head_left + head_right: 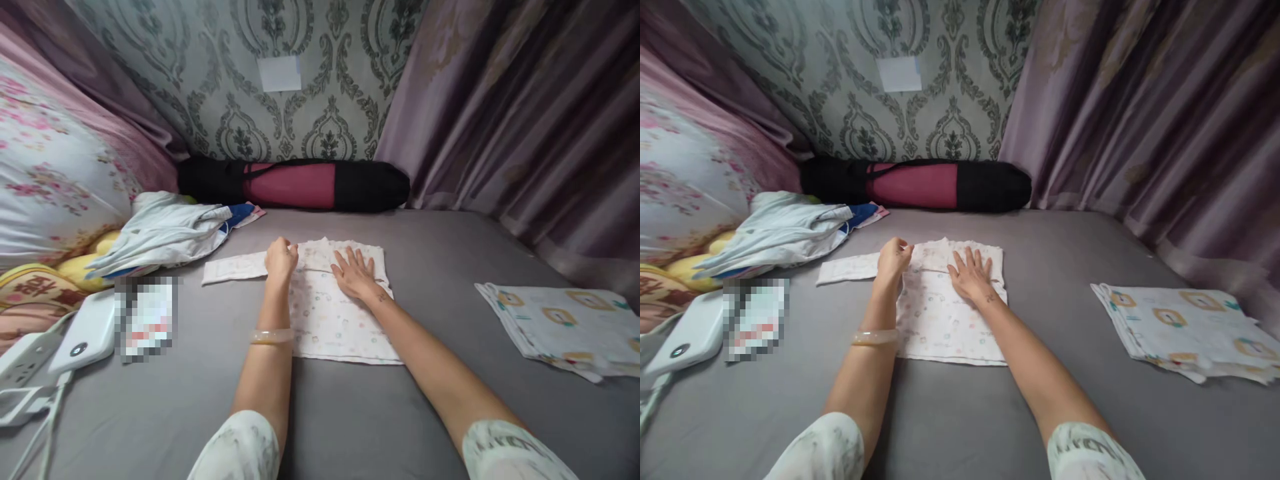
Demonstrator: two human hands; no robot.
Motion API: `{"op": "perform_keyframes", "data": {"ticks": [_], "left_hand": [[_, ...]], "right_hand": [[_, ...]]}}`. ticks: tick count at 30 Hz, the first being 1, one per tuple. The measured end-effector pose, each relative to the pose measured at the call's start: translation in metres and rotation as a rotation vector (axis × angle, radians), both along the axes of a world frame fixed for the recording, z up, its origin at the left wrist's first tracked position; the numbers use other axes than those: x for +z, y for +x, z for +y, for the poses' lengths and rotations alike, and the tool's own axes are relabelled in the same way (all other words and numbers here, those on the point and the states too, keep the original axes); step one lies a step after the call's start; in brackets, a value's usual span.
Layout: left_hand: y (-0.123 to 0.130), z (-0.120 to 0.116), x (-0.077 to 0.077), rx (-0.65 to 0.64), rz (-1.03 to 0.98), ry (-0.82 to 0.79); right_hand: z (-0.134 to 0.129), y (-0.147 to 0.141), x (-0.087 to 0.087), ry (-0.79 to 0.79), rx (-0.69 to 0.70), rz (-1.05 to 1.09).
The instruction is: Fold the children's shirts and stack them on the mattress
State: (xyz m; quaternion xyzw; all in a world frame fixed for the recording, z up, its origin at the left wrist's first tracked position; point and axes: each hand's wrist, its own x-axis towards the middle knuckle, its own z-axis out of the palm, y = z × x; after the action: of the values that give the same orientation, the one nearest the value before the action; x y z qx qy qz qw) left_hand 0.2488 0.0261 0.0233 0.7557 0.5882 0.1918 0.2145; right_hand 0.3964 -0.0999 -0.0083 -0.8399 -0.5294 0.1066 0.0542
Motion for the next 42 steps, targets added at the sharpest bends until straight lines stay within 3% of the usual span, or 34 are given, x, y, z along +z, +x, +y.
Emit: {"op": "perform_keyframes", "data": {"ticks": [5, 8, 13, 17, 22, 25, 30, 35, 42], "left_hand": [[-0.013, 0.012, -0.005, 0.037, -0.026, -0.072], [-0.016, 0.016, -0.007, 0.035, -0.055, -0.081], [-0.025, 0.022, -0.007, 0.065, -0.067, -0.087], [-0.035, 0.028, -0.008, 0.107, -0.063, -0.097], [-0.042, 0.031, -0.008, 0.125, -0.076, -0.089], [-0.044, 0.031, -0.007, 0.136, -0.096, -0.073], [-0.046, 0.030, -0.005, 0.152, -0.084, -0.084], [-0.047, 0.029, -0.001, 0.181, -0.052, -0.118], [-0.045, 0.028, 0.000, 0.179, -0.062, -0.131]], "right_hand": [[0.003, 0.002, 0.010, -0.027, -0.004, 0.027], [0.016, -0.005, 0.015, 0.050, 0.049, -0.033], [0.042, -0.024, 0.001, 0.085, 0.192, 0.023], [0.047, -0.028, -0.010, 0.092, 0.181, 0.026], [0.054, -0.023, 0.001, 0.023, 0.172, 0.100], [0.066, -0.023, 0.004, 0.061, 0.155, 0.078], [0.083, -0.031, -0.011, 0.124, 0.098, 0.015], [0.086, -0.036, -0.020, 0.162, 0.080, -0.009], [0.071, -0.012, -0.003, 0.166, 0.097, 0.052]]}}
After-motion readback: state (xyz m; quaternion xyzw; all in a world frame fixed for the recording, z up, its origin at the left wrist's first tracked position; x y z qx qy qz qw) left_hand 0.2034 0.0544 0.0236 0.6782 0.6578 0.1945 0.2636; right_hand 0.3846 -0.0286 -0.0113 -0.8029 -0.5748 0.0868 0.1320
